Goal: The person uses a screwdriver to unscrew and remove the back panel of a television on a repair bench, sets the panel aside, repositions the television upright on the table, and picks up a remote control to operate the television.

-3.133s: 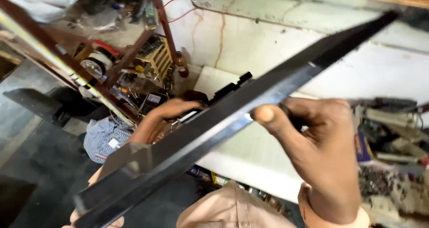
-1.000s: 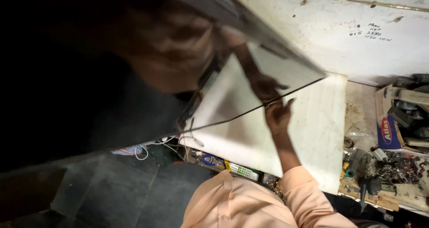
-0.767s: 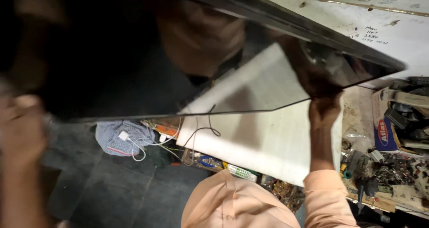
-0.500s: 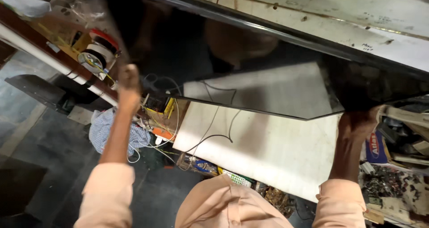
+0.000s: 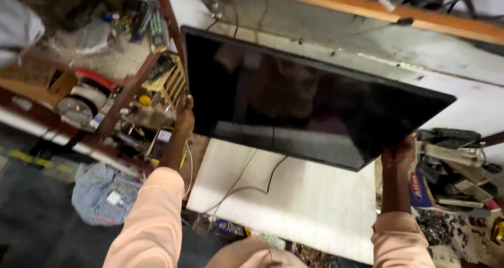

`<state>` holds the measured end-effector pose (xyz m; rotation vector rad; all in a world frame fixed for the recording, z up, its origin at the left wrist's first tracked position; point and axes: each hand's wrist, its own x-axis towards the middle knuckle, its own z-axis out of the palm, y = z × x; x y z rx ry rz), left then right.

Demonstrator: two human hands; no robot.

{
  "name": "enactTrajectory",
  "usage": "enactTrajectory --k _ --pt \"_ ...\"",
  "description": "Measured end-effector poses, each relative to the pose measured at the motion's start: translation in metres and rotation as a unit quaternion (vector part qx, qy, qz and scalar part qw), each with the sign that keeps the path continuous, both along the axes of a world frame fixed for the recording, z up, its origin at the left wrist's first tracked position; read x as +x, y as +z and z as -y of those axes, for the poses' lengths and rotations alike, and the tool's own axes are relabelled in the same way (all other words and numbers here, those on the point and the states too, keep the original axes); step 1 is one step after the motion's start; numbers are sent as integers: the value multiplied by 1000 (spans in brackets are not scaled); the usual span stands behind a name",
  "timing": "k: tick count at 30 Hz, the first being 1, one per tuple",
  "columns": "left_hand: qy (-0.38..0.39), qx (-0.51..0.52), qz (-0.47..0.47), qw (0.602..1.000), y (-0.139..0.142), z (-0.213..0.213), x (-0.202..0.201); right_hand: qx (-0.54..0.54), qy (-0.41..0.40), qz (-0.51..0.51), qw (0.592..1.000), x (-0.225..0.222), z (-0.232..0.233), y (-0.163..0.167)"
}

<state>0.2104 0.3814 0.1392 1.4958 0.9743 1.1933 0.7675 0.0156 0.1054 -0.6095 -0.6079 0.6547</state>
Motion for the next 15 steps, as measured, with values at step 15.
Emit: enactTrajectory --k 15 --pt "6 -176 95 980 -25 -72 63 -63 -76 -56 994 34 -46 -3"
